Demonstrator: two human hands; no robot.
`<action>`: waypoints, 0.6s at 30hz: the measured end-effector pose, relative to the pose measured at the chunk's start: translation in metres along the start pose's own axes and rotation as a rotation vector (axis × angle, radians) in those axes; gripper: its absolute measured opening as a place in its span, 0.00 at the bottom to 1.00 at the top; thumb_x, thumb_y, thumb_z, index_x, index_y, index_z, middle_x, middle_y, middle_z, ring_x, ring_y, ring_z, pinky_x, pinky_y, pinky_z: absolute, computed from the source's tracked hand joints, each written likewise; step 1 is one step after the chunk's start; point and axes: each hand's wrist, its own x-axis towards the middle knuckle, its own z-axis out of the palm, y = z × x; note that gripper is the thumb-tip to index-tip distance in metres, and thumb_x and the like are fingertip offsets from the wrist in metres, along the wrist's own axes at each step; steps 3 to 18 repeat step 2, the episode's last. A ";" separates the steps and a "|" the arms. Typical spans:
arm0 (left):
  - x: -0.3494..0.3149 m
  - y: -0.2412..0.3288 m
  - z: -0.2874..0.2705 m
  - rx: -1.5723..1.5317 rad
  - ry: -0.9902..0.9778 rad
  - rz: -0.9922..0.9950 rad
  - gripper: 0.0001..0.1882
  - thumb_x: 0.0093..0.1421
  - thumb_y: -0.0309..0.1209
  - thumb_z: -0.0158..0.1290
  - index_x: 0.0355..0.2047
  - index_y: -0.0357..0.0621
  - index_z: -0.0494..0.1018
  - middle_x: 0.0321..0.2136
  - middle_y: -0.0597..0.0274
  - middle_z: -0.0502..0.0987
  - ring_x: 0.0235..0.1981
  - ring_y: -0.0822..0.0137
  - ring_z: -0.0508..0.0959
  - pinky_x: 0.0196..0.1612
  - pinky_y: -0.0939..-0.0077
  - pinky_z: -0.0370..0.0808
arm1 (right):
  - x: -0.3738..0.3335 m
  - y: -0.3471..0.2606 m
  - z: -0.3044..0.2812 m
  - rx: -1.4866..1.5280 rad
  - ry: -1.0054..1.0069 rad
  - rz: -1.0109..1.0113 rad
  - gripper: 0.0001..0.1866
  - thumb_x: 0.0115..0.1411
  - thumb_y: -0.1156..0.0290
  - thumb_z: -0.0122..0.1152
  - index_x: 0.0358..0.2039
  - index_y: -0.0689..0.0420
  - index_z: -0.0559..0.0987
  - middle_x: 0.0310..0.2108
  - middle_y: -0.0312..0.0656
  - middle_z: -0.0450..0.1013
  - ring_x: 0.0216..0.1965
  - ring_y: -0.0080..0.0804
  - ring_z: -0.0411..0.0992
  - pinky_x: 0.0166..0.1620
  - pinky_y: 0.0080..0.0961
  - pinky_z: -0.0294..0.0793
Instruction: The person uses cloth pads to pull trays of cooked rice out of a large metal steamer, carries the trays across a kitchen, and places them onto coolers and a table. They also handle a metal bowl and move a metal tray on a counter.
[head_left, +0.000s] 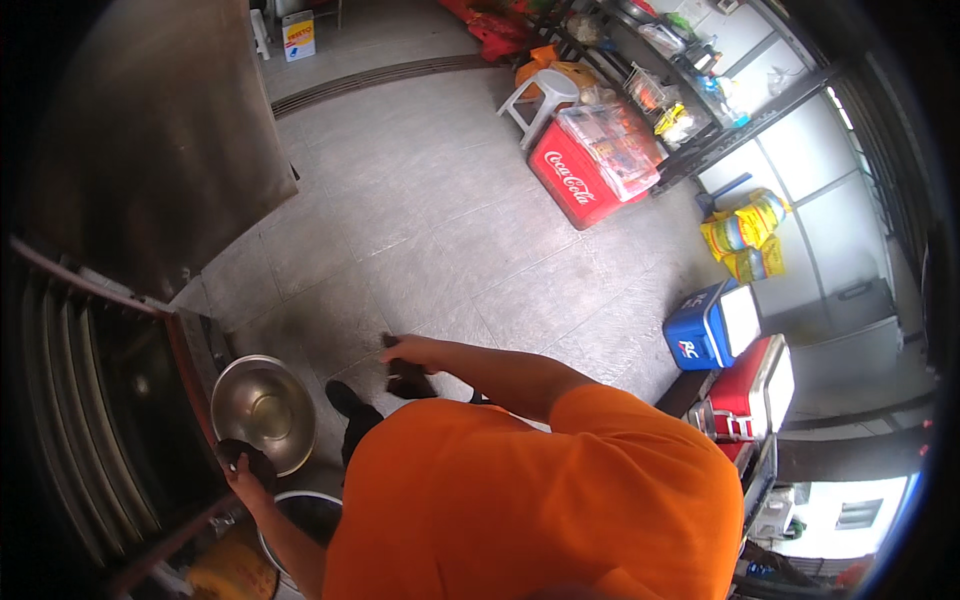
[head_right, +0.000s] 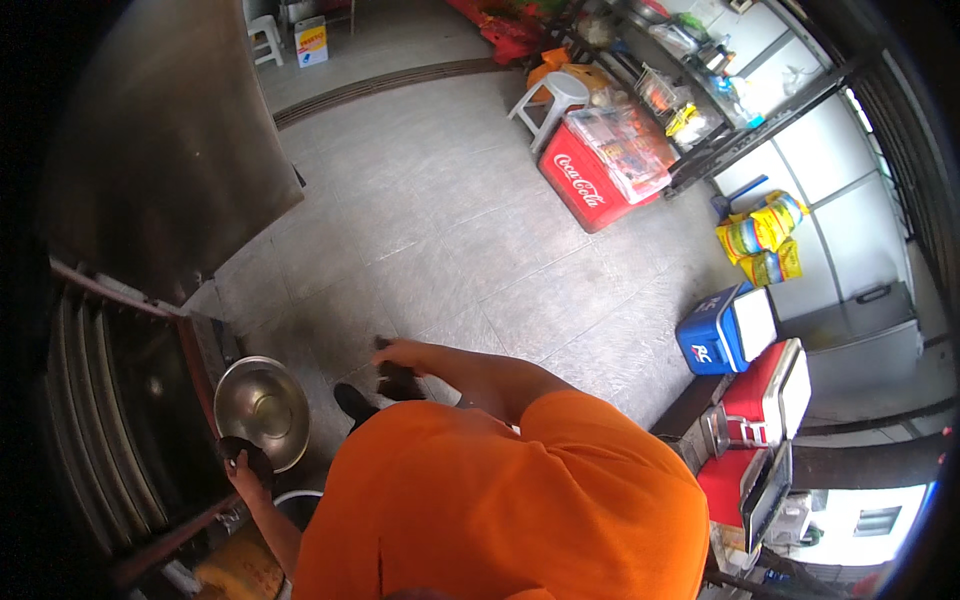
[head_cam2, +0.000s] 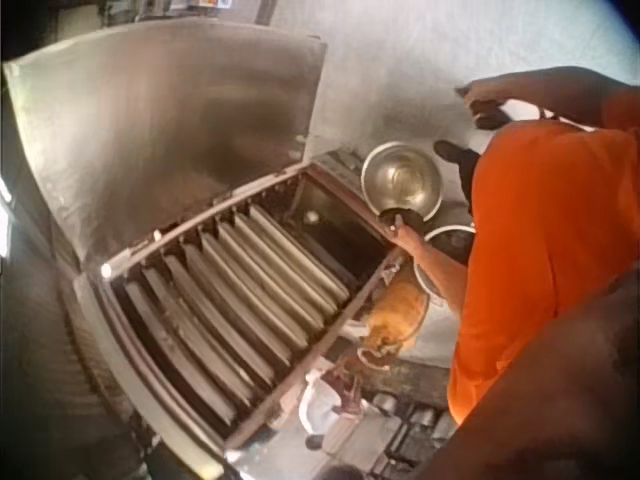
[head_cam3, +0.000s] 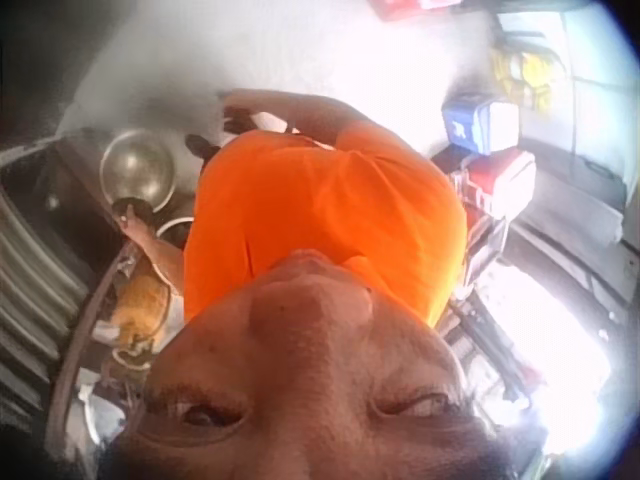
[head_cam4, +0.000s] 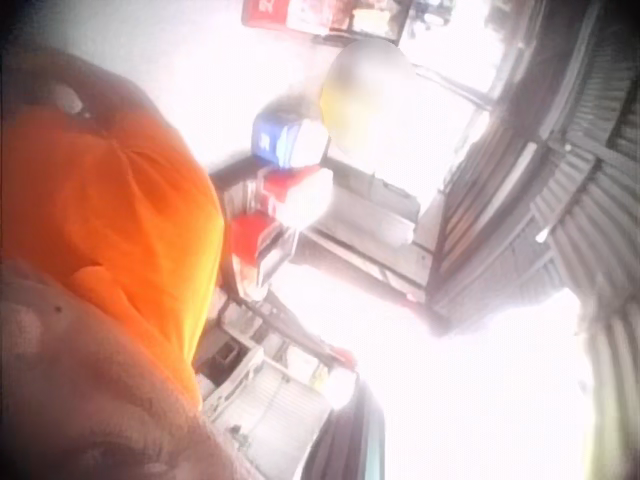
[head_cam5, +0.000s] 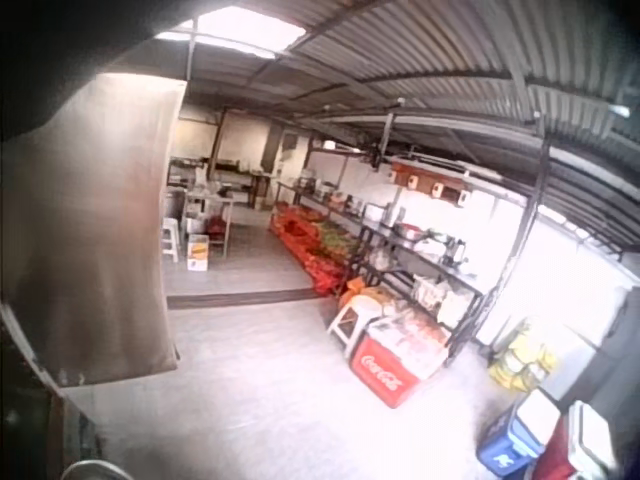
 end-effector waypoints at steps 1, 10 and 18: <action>0.036 0.006 0.000 -0.031 0.021 -0.025 0.22 0.54 0.26 0.53 0.50 0.40 0.67 0.37 0.59 0.73 0.35 0.64 0.75 0.38 0.70 0.75 | 0.018 0.001 -0.020 0.078 0.025 0.068 0.23 0.51 0.67 0.62 0.48 0.58 0.71 0.38 0.46 0.72 0.40 0.33 0.72 0.43 0.33 0.73; 0.064 0.009 0.004 -0.034 0.007 -0.051 0.22 0.54 0.26 0.53 0.50 0.40 0.67 0.37 0.59 0.73 0.35 0.64 0.75 0.38 0.70 0.75 | 0.033 -0.014 -0.015 0.081 0.050 0.083 0.23 0.51 0.67 0.62 0.48 0.58 0.71 0.38 0.46 0.72 0.40 0.33 0.72 0.43 0.33 0.73; 0.064 0.009 0.004 -0.034 0.007 -0.051 0.22 0.54 0.26 0.53 0.50 0.40 0.67 0.37 0.59 0.73 0.35 0.64 0.75 0.38 0.70 0.75 | 0.033 -0.014 -0.015 0.081 0.050 0.083 0.23 0.51 0.67 0.62 0.48 0.58 0.71 0.38 0.46 0.72 0.40 0.33 0.72 0.43 0.33 0.73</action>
